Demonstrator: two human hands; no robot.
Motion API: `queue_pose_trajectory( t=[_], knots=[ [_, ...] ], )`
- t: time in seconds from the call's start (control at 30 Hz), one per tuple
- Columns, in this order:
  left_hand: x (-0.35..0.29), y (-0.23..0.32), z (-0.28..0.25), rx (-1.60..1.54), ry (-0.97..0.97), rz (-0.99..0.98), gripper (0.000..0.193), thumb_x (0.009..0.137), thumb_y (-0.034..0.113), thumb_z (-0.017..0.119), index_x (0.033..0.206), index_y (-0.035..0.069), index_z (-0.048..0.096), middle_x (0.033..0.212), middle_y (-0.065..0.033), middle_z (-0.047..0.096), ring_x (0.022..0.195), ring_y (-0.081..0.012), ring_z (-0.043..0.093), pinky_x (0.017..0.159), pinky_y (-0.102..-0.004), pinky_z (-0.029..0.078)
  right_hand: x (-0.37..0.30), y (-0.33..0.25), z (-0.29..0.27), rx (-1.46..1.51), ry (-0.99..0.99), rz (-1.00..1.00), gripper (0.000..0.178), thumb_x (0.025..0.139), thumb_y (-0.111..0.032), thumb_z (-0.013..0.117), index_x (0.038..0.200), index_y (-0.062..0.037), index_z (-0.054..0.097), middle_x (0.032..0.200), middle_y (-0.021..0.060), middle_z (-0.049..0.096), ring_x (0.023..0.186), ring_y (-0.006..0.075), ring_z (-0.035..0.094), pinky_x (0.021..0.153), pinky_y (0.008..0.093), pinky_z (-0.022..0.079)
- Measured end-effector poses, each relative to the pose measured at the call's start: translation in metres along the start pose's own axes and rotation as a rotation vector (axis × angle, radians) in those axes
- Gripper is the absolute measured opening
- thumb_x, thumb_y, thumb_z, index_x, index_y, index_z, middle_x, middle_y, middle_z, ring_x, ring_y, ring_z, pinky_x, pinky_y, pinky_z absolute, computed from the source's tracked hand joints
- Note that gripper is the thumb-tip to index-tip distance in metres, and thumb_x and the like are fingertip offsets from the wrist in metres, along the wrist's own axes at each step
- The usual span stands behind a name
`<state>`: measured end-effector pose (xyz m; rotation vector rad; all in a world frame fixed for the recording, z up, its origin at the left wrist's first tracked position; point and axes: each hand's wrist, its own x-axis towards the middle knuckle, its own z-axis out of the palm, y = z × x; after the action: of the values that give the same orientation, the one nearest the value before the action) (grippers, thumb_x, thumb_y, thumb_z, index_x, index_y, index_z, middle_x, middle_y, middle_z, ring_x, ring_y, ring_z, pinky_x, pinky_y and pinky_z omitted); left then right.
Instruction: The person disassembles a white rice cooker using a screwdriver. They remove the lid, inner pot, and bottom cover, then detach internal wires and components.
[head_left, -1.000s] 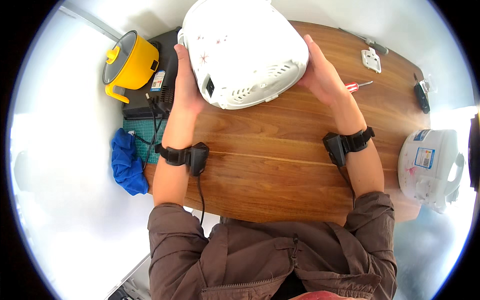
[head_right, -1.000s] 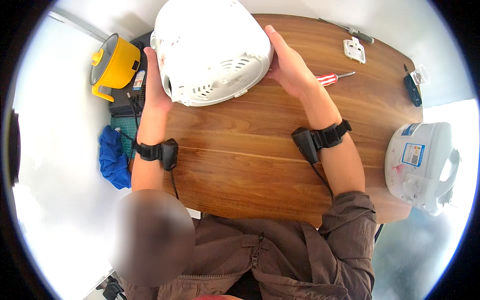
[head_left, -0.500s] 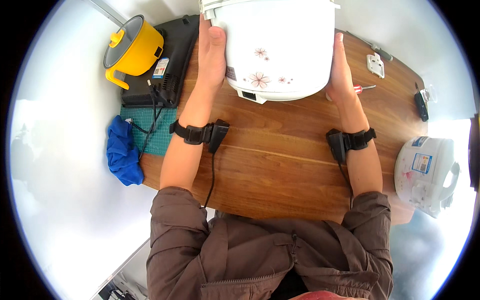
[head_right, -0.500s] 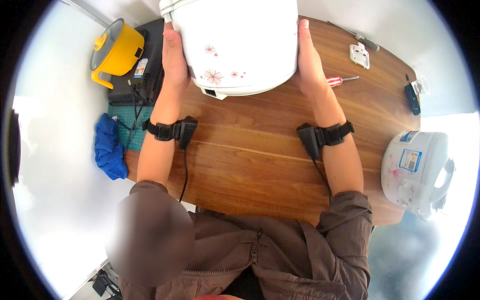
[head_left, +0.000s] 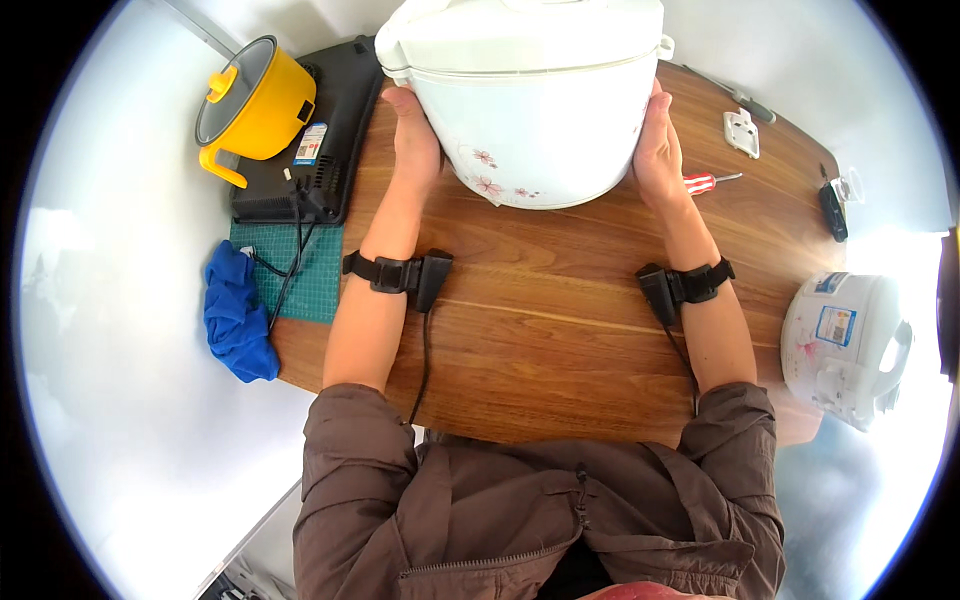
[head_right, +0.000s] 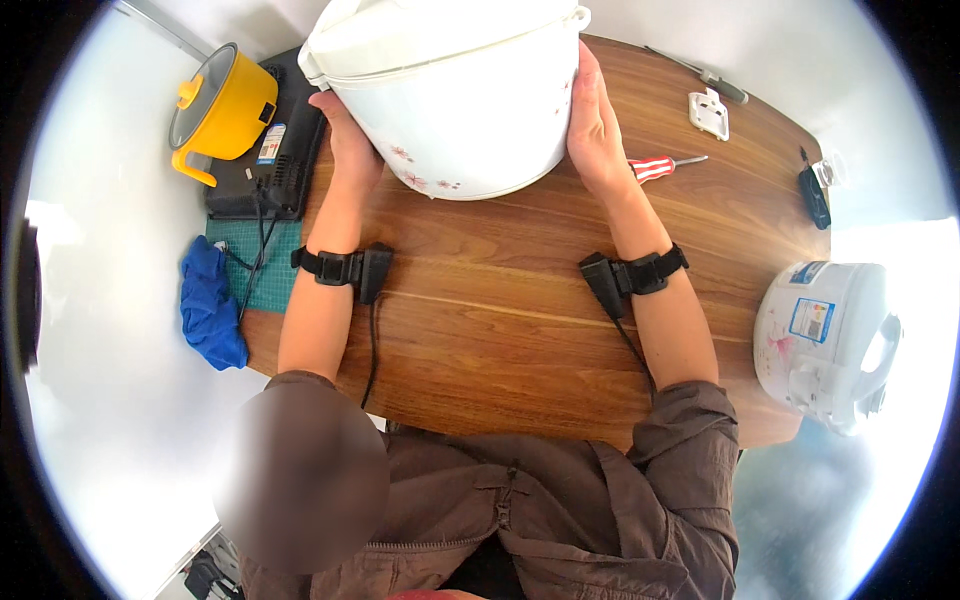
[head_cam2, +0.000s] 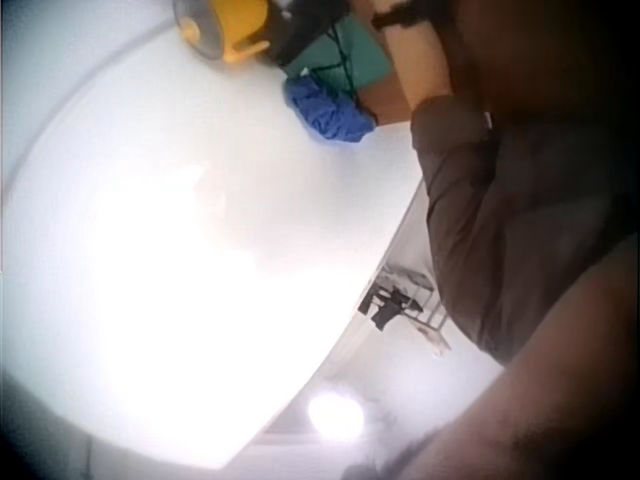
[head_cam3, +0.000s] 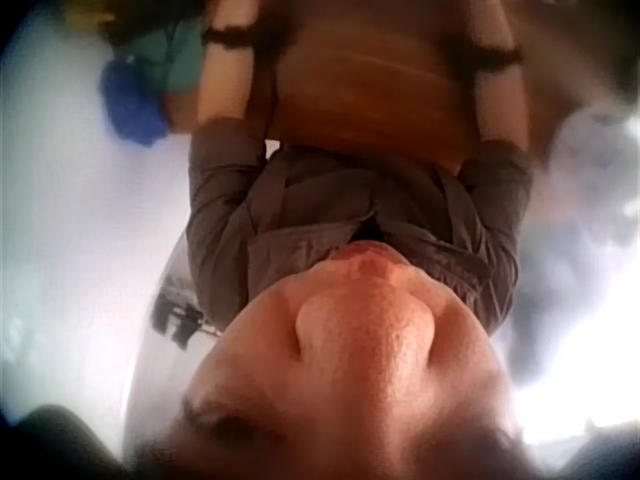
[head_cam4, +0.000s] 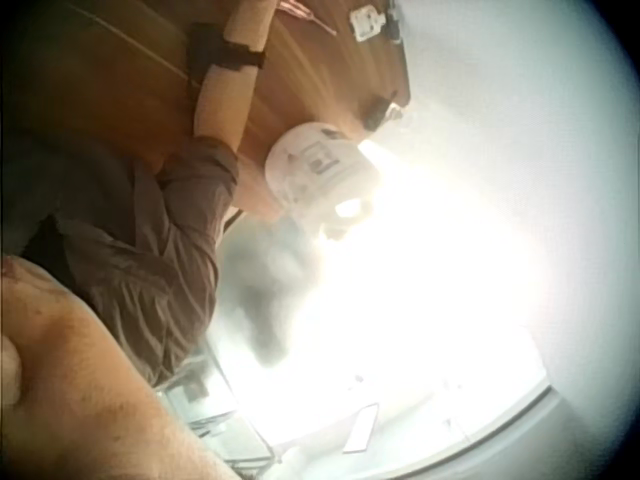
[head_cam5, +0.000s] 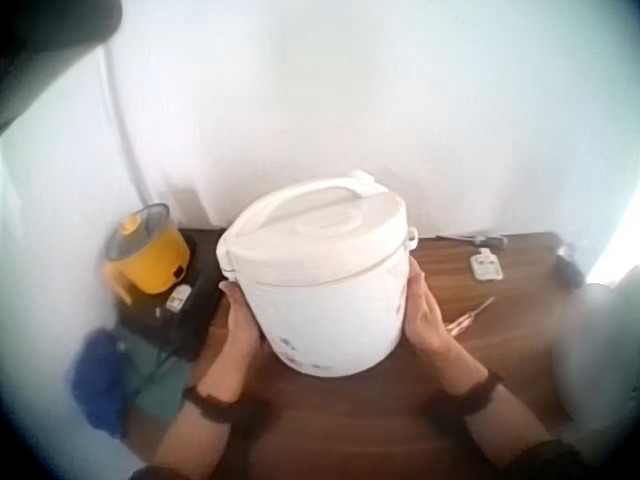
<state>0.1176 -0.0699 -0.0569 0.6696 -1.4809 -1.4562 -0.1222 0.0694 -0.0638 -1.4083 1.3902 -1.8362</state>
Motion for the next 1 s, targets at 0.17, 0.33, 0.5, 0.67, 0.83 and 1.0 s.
queue_pose_trajectory(
  t=[0.17, 0.33, 0.5, 0.67, 0.83, 1.0],
  knots=[
    [-0.002, 0.004, 0.007, -0.07, 0.024, -0.079, 0.119, 0.092, 0.095, 0.024, 0.172, 0.007, 0.02, 0.176, -0.0155, 0.028, 0.158, -0.0322, 0.034, 0.129, -0.0445, 0.032, -0.002, 0.002, -0.001, 0.018, 0.019, 0.055, 0.071, 0.119, -0.051, 0.022, 0.168, 0.001, 0.031, 0.168, 0.0164, 0.042, 0.156, 0.0262, 0.037, 0.129, 0.0376, 0.026],
    [-0.003, -0.004, 0.008, -0.104, -0.004, -0.129, 0.119, 0.092, 0.095, 0.024, 0.172, 0.008, 0.019, 0.178, -0.0139, 0.023, 0.161, -0.0313, 0.029, 0.131, -0.0445, 0.027, 0.001, 0.011, -0.005, 0.2, 0.164, 0.323, 0.065, 0.119, -0.048, 0.026, 0.155, 0.0008, 0.05, 0.156, 0.0119, 0.057, 0.142, 0.0215, 0.051, 0.121, 0.0354, 0.038],
    [-0.005, -0.01, 0.013, -0.008, -0.047, -0.006, 0.109, 0.1, 0.088, 0.022, 0.171, 0.004, 0.024, 0.173, -0.0167, 0.034, 0.156, -0.0292, 0.034, 0.13, -0.0432, 0.025, 0.004, 0.008, 0.0, 0.36, 0.271, 0.319, 0.057, 0.118, -0.042, 0.031, 0.151, -0.0007, 0.052, 0.154, 0.0113, 0.058, 0.14, 0.0237, 0.054, 0.121, 0.0379, 0.04],
    [-0.006, -0.015, 0.019, 0.049, -0.099, 0.122, 0.101, 0.104, 0.081, 0.024, 0.171, 0.006, 0.023, 0.174, -0.0137, 0.032, 0.156, -0.0272, 0.033, 0.13, -0.0427, 0.023, 0.004, -0.013, 0.002, 0.432, 0.366, 0.415, 0.052, 0.116, -0.035, 0.04, 0.153, -0.0001, 0.05, 0.156, 0.0113, 0.057, 0.144, 0.0242, 0.052, 0.122, 0.0394, 0.04],
    [-0.005, -0.023, 0.023, -0.054, -0.128, 0.138, 0.092, 0.109, 0.074, 0.025, 0.172, 0.006, 0.022, 0.176, -0.0103, 0.028, 0.159, -0.0252, 0.028, 0.132, -0.0424, 0.021, 0.008, -0.016, 0.002, 0.452, 0.415, 0.381, 0.051, 0.116, -0.033, 0.044, 0.153, 0.0007, 0.05, 0.156, 0.0116, 0.057, 0.143, 0.0243, 0.053, 0.121, 0.0397, 0.041],
    [-0.007, -0.02, 0.026, -0.212, -0.18, 0.103, 0.085, 0.112, 0.067, 0.028, 0.171, 0.006, 0.024, 0.177, -0.0079, 0.026, 0.16, -0.0243, 0.026, 0.133, -0.0422, 0.02, 0.014, -0.016, -0.002, 0.365, 0.462, 0.252, 0.049, 0.114, -0.027, 0.052, 0.155, 0.0007, 0.049, 0.152, 0.0111, 0.059, 0.139, 0.0239, 0.057, 0.117, 0.0386, 0.045]
  ],
)
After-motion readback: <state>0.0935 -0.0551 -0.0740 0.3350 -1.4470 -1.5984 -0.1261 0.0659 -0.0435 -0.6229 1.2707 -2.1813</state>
